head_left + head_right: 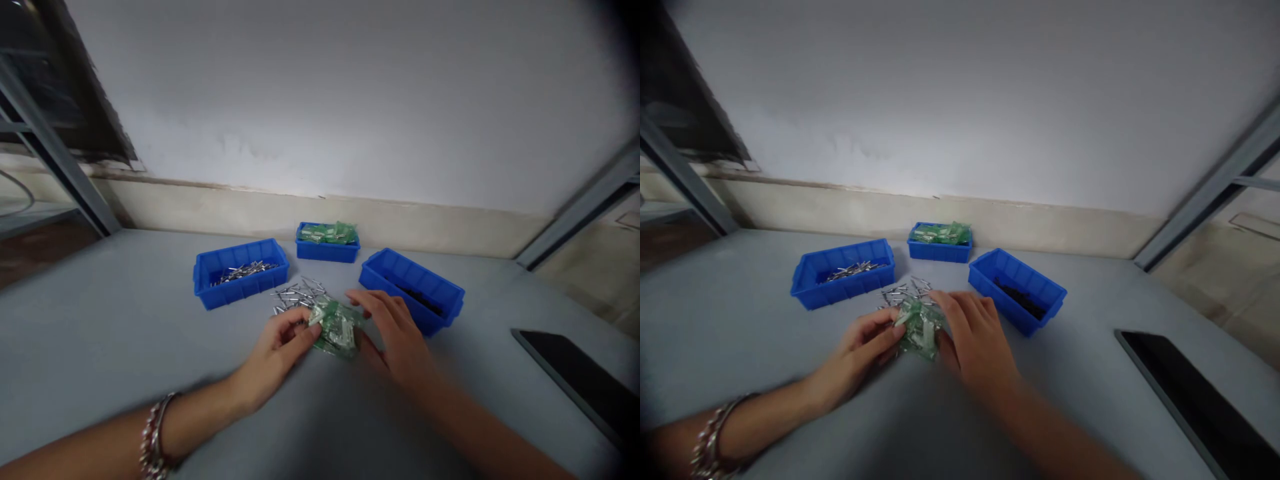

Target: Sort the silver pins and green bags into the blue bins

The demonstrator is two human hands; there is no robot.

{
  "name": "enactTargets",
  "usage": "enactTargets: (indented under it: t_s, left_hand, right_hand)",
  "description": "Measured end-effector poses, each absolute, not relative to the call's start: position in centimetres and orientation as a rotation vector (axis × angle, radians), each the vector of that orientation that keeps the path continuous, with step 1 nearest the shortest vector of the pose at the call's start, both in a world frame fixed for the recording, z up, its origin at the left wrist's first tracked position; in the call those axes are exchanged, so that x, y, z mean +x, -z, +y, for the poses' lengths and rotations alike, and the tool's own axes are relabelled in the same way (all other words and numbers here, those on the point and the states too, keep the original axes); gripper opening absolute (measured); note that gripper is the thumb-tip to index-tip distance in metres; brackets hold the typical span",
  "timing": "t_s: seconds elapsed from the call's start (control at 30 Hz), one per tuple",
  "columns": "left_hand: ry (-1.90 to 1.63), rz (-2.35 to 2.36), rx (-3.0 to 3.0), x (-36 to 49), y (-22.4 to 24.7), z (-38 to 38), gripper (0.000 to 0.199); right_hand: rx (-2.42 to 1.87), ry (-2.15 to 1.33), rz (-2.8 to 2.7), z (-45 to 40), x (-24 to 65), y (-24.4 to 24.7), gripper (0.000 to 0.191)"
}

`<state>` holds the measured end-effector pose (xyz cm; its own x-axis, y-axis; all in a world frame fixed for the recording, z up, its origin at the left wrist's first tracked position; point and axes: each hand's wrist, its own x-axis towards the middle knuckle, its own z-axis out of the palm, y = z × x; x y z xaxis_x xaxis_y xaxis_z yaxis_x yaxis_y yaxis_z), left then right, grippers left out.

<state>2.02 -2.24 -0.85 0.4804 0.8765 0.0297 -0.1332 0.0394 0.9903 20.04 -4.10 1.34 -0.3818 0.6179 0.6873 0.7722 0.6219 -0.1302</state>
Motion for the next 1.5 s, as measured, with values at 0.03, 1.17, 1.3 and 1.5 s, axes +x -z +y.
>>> enactTargets:
  t_s: [0.03,1.17,1.3,1.5]
  left_hand:
    - [-0.899,0.745,1.294,2.0,1.0,-2.2,0.025]
    - [-0.844,0.785,1.603,2.0,0.1,-2.5,0.027]
    - [-0.889,0.792,1.568,2.1,-0.1,-2.5,0.029]
    - [-0.896,0.807,1.537,2.2,-0.1,-2.5,0.029]
  right_hand:
    - [-1.125,0.205,-2.124,-4.1,20.1,-1.3,0.029]
    - [-1.035,-1.262,-1.784,-4.1,19.6,-2.0,0.014]
    - [-1.047,-1.288,-1.796,-3.9,19.6,-1.9,0.011]
    - [-1.054,-1.294,-1.777,-3.7,19.6,-1.7,0.014]
